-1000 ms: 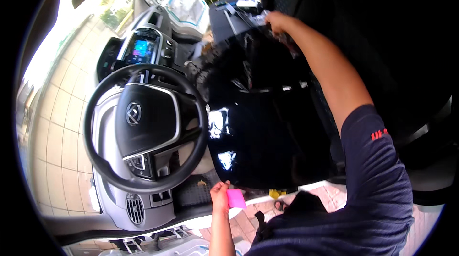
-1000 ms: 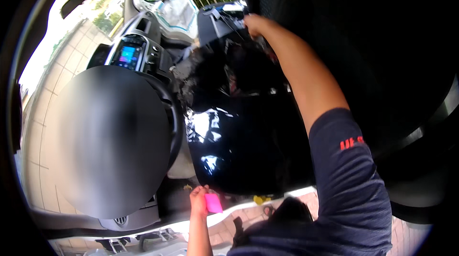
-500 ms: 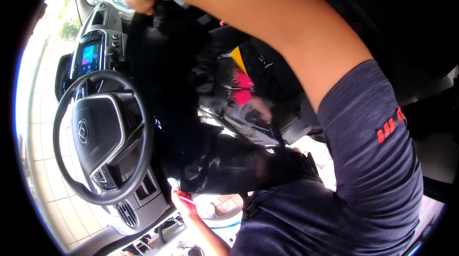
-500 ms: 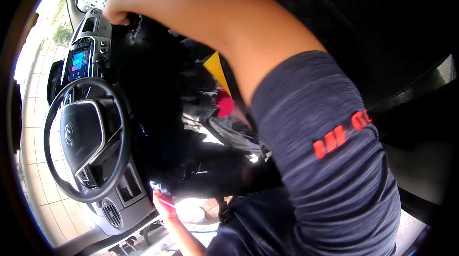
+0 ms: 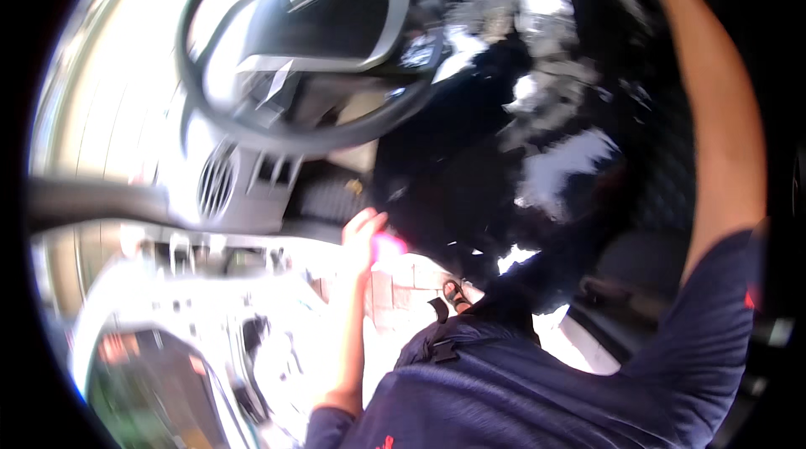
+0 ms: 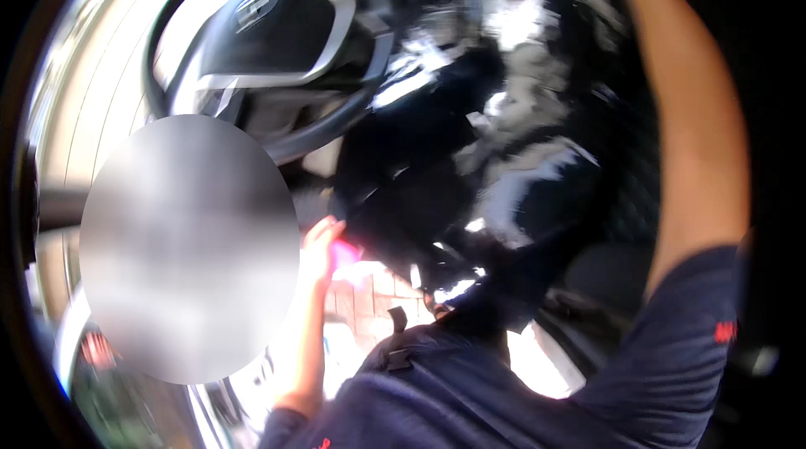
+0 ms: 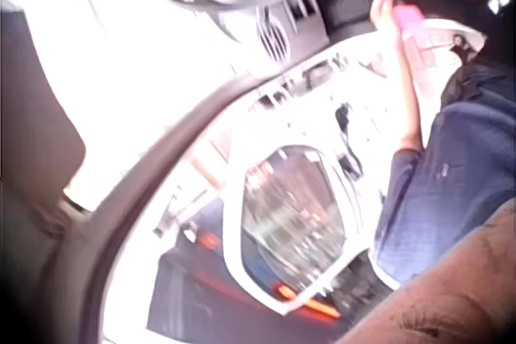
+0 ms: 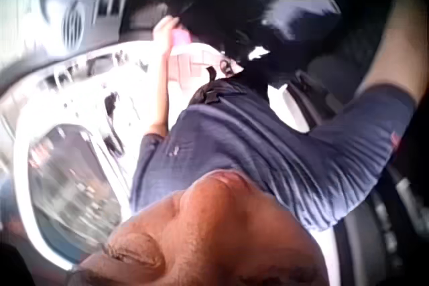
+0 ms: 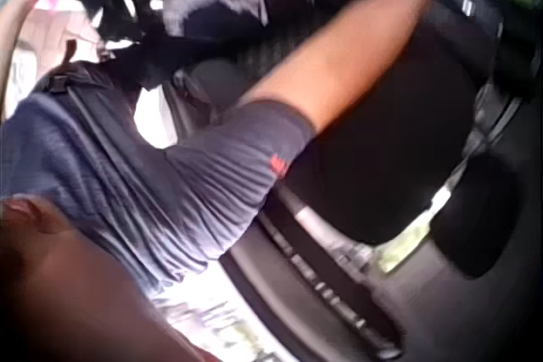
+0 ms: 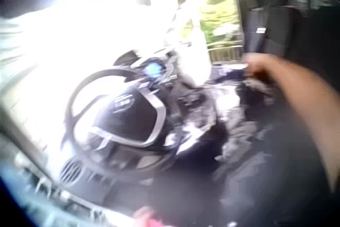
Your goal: The person applies a black tint film to a car window, smoothing it with a squeegee and trimming the edges with a knife. They then move to a white van, spray the window with liquid, and wipe it with a pink cloth.
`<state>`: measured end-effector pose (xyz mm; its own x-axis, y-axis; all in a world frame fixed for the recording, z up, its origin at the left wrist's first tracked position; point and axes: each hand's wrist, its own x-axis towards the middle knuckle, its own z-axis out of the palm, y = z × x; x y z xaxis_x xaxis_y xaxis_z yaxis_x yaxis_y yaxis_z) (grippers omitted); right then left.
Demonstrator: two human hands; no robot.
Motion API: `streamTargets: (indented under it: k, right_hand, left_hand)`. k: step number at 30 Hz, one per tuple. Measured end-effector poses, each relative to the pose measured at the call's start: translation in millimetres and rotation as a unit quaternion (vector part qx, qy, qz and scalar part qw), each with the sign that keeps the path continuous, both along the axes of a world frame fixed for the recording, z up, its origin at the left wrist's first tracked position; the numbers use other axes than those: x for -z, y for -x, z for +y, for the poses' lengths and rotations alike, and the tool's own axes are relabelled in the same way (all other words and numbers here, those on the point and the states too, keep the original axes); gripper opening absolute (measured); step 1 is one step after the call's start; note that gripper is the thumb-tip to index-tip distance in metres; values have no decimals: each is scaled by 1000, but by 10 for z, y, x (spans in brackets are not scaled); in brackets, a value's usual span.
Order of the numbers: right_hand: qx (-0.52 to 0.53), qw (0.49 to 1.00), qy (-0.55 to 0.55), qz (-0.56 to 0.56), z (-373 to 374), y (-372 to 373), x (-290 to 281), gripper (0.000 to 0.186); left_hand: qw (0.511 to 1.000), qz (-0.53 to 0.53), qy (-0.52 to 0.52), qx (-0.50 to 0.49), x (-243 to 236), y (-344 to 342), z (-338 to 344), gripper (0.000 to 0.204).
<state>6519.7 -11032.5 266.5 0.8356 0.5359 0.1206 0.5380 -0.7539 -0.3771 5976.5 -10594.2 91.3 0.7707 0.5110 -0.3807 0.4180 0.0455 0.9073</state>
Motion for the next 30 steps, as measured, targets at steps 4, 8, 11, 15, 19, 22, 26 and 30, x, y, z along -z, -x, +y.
streamTargets:
  k: [4, 8, 11, 15, 19, 22, 26, 30]
  right_hand:
    - [-13, 998, -34, 41, -1257, -843, 1174, 50]
    - [103, 959, 104, -241, -2703, -1542, -25, 65]
    - [195, 976, 77, -59, -2440, -982, 1502, 62]
    - [196, 956, 211, -56, -143, -142, 1981, 65]
    - [292, 892, 160, -304, -1611, -212, -268, 42]
    - [183, 915, -142, -330, -981, 39, -677, 28]
    - [-110, 874, -391, -267, 2278, 3500, -821, 28]
    - [-381, 839, -373, -112, 4009, 5549, -1563, 52]
  left_hand:
    - [997, 2, 12, 71, 235, 198, 18, 22]
    - [982, -114, 133, 75, 987, -239, -132, 20]
    - [993, -67, 89, 37, 737, -220, -117, 13]
    - [997, 15, 41, -70, 542, 907, 36, 21]
    - [976, -102, 195, 8, 1042, 840, 37, 23]
    - [981, -101, 153, -64, 1144, 1662, 62, 24]
    - [957, -38, 196, -212, 1005, 3440, 39, 26]
    - [940, -65, 168, -290, 1174, 4732, -106, 27]
